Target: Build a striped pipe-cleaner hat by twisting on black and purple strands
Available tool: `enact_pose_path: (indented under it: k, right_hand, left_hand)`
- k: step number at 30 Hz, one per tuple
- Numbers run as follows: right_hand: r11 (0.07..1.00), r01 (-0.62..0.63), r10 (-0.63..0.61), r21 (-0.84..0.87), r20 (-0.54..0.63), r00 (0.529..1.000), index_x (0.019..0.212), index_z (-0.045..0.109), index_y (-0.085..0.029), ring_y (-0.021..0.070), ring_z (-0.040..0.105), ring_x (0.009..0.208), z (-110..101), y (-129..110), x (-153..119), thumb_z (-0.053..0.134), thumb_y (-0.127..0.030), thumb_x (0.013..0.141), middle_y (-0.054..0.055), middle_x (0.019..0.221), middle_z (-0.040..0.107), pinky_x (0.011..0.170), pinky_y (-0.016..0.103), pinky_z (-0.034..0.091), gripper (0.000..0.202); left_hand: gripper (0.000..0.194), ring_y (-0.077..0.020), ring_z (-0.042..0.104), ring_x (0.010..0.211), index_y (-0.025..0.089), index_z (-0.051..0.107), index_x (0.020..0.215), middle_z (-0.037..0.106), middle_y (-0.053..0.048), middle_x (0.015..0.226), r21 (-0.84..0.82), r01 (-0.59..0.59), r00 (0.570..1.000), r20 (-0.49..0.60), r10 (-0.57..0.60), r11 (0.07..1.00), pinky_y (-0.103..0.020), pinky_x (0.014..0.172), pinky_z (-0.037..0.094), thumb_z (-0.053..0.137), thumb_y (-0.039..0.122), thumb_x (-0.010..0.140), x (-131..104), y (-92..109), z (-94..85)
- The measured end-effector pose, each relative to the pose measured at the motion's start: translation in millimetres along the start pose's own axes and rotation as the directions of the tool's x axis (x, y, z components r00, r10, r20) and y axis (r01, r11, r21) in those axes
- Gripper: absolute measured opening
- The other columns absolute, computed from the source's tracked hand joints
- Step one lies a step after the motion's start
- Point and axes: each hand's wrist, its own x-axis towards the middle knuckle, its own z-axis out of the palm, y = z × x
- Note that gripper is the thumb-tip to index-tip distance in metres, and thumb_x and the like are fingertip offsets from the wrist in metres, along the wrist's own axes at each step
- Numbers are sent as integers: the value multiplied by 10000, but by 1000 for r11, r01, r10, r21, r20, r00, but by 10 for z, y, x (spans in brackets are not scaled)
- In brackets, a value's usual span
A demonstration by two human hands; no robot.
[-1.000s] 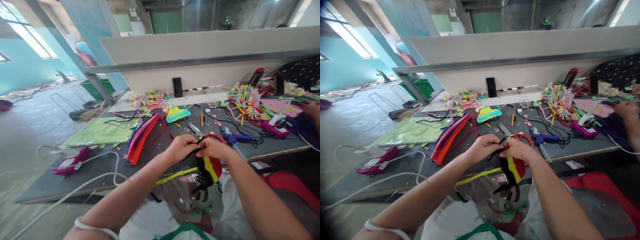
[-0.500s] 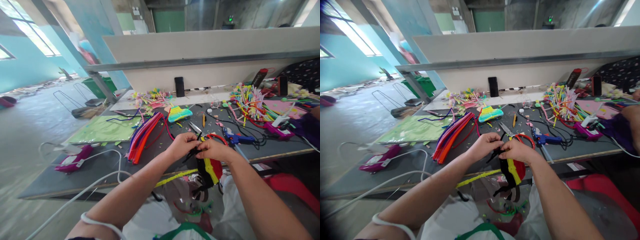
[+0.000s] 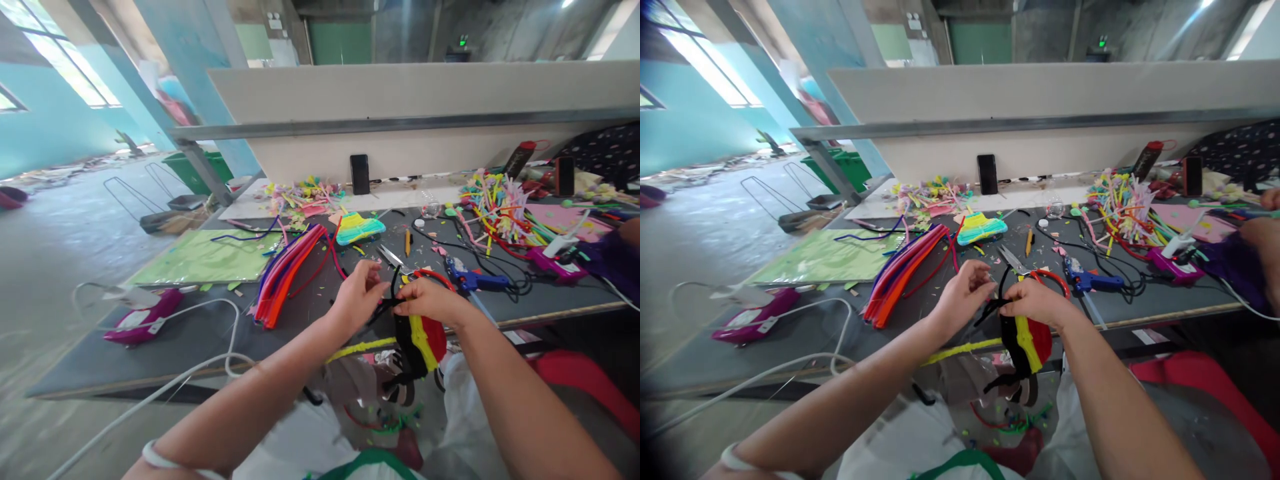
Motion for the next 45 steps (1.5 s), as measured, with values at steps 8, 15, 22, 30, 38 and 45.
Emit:
enact_pose_path:
  k: [8, 15, 22, 30, 38, 45]
  right_hand:
    - [985, 29, -38, 169, 54, 998, 729, 691, -141, 104, 443, 620, -22, -45, -51, 733, -402, 618, -45, 625, 538, 622, 234, 333, 287]
    - [993, 33, -35, 109, 20, 999, 718, 705, -141, 105, 432, 607, -17, -62, -42, 728, -431, 609, -45, 596, 528, 613, 240, 333, 310]
    - [999, 4, -6, -49, -44, 999, 689, 667, -133, 92, 372, 570, 1, -3, 2, 674, -417, 656, -52, 556, 440, 531, 225, 264, 286]
    - [991, -40, 34, -125, -53, 998, 669, 682, -146, 83, 336, 522, 24, -76, -16, 631, -342, 671, -55, 518, 432, 491, 227, 222, 203]
    - [991, -43, 37, 124, 47, 998, 687, 690, -145, 99, 454, 554, 13, -70, -64, 663, -300, 651, -37, 563, 567, 548, 222, 318, 161]
    - [999, -30, 30, 34, -7, 1000, 725, 707, -139, 97, 423, 562, -20, 0, 2, 658, -305, 648, -43, 560, 537, 547, 227, 304, 189]
  left_hand:
    - [364, -206, 533, 1086, 144, 469, 1225, 580, -125, 1153, 349, -548, 827, 367, 427, 761, -364, 947, 452, 387, 106, 872, -264, 159, -85]
    - [299, -208, 569, 1005, 119, 491, 1167, 612, -119, 1083, 406, -516, 848, 363, 385, 754, -362, 889, 479, 381, 128, 889, -234, 38, 25]
    - [244, -191, 600, 874, 156, 584, 1019, 652, -78, 927, 434, -342, 931, 279, 236, 834, -335, 811, 472, 374, 155, 895, -222, 55, 15]
    - [270, -131, 525, 592, 152, 639, 691, 602, -18, 629, 99, 124, 865, 477, -156, 987, -238, 566, 403, 465, 296, 838, -1, -15, -38]
    - [290, -165, 611, 806, 167, 664, 1035, 690, -52, 906, -23, 67, 795, 606, -40, 997, -273, 745, 469, 503, 259, 812, 13, 113, -328]
    - [340, -233, 568, 980, 158, 527, 1095, 612, -95, 1037, 418, -369, 894, 406, 193, 830, -370, 862, 438, 500, 126, 758, -206, 248, -231]
